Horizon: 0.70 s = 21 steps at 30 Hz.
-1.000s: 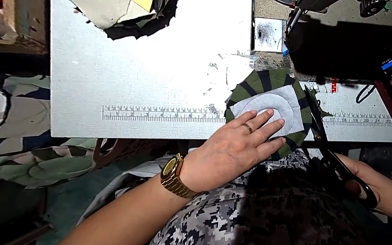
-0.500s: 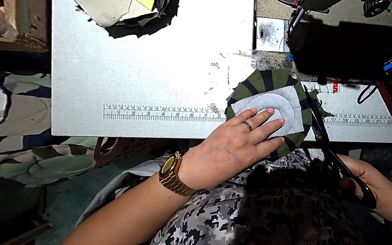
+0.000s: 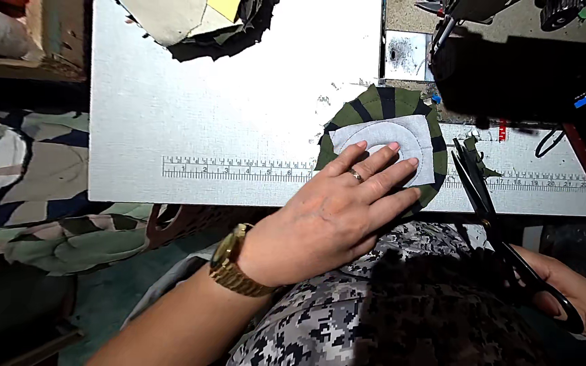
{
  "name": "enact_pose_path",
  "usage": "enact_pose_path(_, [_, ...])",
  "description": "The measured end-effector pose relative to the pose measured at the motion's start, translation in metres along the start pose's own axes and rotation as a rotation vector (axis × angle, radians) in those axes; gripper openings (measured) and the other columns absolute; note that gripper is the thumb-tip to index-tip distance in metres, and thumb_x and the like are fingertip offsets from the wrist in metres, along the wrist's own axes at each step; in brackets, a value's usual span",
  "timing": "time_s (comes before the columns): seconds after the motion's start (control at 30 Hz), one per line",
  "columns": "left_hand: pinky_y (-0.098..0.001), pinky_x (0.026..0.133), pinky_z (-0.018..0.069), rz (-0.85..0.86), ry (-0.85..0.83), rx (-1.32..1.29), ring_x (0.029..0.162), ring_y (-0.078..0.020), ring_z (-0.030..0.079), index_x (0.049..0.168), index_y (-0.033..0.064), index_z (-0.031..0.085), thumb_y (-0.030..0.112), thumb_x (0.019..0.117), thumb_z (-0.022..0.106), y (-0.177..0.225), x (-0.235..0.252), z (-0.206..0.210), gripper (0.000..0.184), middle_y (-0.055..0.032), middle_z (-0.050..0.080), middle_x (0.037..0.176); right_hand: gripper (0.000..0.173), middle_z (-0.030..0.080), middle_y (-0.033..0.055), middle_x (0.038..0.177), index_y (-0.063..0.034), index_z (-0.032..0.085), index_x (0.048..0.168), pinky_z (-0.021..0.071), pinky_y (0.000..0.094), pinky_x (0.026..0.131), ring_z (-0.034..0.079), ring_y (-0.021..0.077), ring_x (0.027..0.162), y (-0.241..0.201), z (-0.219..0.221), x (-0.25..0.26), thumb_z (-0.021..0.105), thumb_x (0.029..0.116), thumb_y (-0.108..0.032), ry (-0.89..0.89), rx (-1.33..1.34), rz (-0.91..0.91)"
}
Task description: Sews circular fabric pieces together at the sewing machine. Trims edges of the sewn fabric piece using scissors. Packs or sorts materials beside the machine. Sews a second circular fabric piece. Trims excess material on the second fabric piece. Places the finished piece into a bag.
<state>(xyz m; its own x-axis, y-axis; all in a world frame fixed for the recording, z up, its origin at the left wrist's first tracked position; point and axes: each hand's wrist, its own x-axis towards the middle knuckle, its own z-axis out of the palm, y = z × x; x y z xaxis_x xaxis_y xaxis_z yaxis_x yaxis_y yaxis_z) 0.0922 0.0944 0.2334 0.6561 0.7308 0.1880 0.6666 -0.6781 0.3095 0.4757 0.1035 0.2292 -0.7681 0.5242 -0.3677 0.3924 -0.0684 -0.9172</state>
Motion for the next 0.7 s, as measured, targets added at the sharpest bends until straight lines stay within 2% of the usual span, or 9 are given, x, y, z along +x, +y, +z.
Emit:
enact_pose_path(0.07, [-0.0625, 0.121, 0.0267, -0.053, -0.004, 0.072, 0.152, -0.0385, 0.034, 0.147, 0.0143, 0.056, 0.035, 0.0978, 0.057, 0.006, 0.005, 0.013, 0.053, -0.0183, 0.04, 0.161, 0.061, 0.06, -0.0098, 0.086, -0.0174, 0.062, 0.106, 0.049, 0.0131, 0.066, 0.059, -0.0049, 0.079, 0.0, 0.0, 0.002, 0.051, 0.0908, -0.076, 0.002, -0.002, -0.015])
enact_pose_path(0.17, [-0.0589, 0.116, 0.0364, -0.054, 0.044, 0.131, 0.146, -0.0422, 0.042, 0.142, 0.0097, 0.058, 0.017, 0.1003, 0.054, 0.008, 0.011, 0.023, 0.043, -0.022, 0.045, 0.157, 0.059, 0.058, -0.011, 0.084, -0.0179, 0.061, 0.104, 0.0464, 0.0116, 0.064, 0.056, -0.0065, 0.076, -0.002, 0.0, 0.008, 0.051, 0.0918, -0.074, -0.004, -0.013, -0.024])
enact_pose_path(0.3, [-0.0567, 0.116, 0.0387, 0.01, 0.046, 0.082, 0.146, -0.0396, 0.043, 0.139, 0.0117, 0.063, 0.012, 0.101, 0.051, 0.007, 0.006, 0.021, 0.04, -0.0169, 0.05, 0.155, 0.058, 0.059, -0.0113, 0.084, -0.018, 0.061, 0.104, 0.0463, 0.0113, 0.065, 0.056, -0.007, 0.077, -0.002, -0.001, 0.009, 0.052, 0.0918, -0.074, -0.01, -0.01, -0.024])
enact_pose_path(0.4, [-0.0555, 0.112, 0.0436, 0.082, 0.07, 0.034, 0.142, -0.0379, 0.048, 0.133, 0.0134, 0.066, 0.009, 0.1007, 0.051, 0.011, 0.003, 0.025, 0.036, -0.0137, 0.056, 0.15, 0.058, 0.059, -0.0116, 0.086, -0.0181, 0.062, 0.105, 0.0469, 0.0111, 0.066, 0.057, -0.007, 0.079, 0.0, -0.001, 0.011, 0.051, 0.0922, -0.073, -0.024, -0.004, -0.034])
enact_pose_path(0.53, [-0.0549, 0.115, 0.0414, 0.104, 0.069, -0.015, 0.144, -0.0356, 0.047, 0.134, 0.0151, 0.066, 0.009, 0.1027, 0.05, 0.014, 0.003, 0.029, 0.036, -0.0114, 0.057, 0.15, 0.059, 0.061, -0.0106, 0.086, -0.017, 0.062, 0.105, 0.0482, 0.0125, 0.066, 0.058, -0.0054, 0.079, -0.002, 0.001, 0.014, 0.053, 0.0914, -0.073, -0.008, 0.005, -0.016])
enact_pose_path(0.7, [-0.0559, 0.115, 0.0404, 0.099, 0.075, -0.038, 0.145, -0.0357, 0.046, 0.136, 0.0168, 0.065, 0.006, 0.1005, 0.051, 0.014, 0.001, 0.029, 0.039, -0.0111, 0.056, 0.151, 0.06, 0.06, -0.0109, 0.084, -0.0173, 0.062, 0.104, 0.0489, 0.0139, 0.065, 0.058, -0.0047, 0.076, -0.004, 0.006, 0.019, 0.053, 0.0905, -0.075, 0.035, 0.003, -0.009])
